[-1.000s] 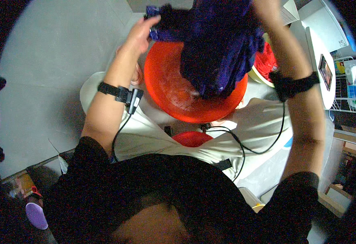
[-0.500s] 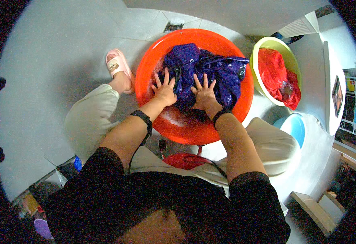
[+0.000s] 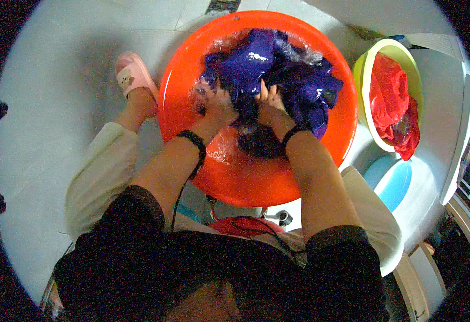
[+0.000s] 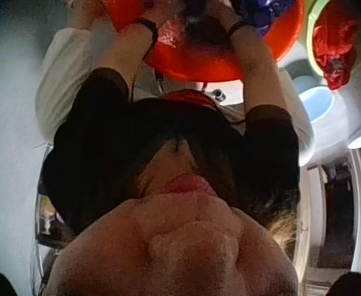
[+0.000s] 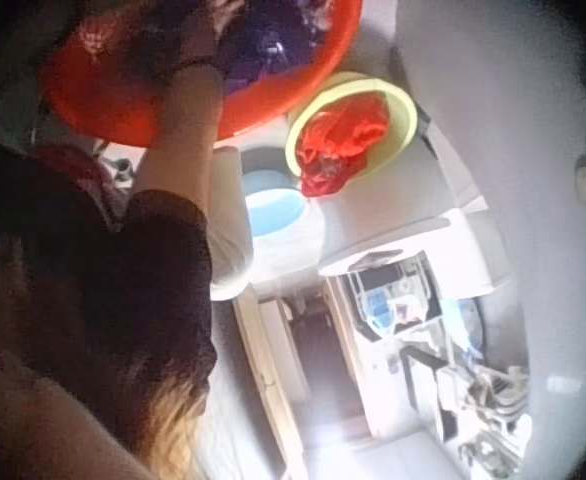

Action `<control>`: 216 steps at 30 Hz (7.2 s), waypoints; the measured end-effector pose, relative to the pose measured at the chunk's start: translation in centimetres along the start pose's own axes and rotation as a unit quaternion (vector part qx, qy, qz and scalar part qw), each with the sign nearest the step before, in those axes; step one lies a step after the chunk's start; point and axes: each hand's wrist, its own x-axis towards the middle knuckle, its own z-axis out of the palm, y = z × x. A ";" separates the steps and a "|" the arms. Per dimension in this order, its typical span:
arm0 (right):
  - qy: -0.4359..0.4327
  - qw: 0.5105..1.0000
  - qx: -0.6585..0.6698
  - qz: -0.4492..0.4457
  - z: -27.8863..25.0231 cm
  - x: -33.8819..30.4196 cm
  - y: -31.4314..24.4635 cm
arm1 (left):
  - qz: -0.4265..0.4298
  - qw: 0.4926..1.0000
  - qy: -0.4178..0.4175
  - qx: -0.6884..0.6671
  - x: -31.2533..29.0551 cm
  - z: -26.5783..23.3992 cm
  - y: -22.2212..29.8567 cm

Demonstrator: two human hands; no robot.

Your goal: The person washes purple and red clothes by hand in a red basin filled with soapy water. They rinse the clothes under running water from a tap and transfer them between basins.

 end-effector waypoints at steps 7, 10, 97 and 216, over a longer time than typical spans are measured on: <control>-0.001 1.000 0.027 -0.009 -0.1 1.1 1.3 | 0.004 0.996 -0.051 -0.067 2.5 -2.0 0.5; -0.026 0.994 0.110 0.004 -3.9 -1.7 2.0 | 0.016 0.994 -0.047 -0.101 2.2 -2.8 -0.3; 0.112 0.950 0.282 0.076 -1.3 -1.7 5.2 | 0.076 0.992 0.050 -0.082 0.3 -2.3 2.1; 0.485 0.371 0.778 0.147 -22.7 -27.1 19.5 | 0.185 0.412 0.111 -0.885 -17.9 -35.1 -10.9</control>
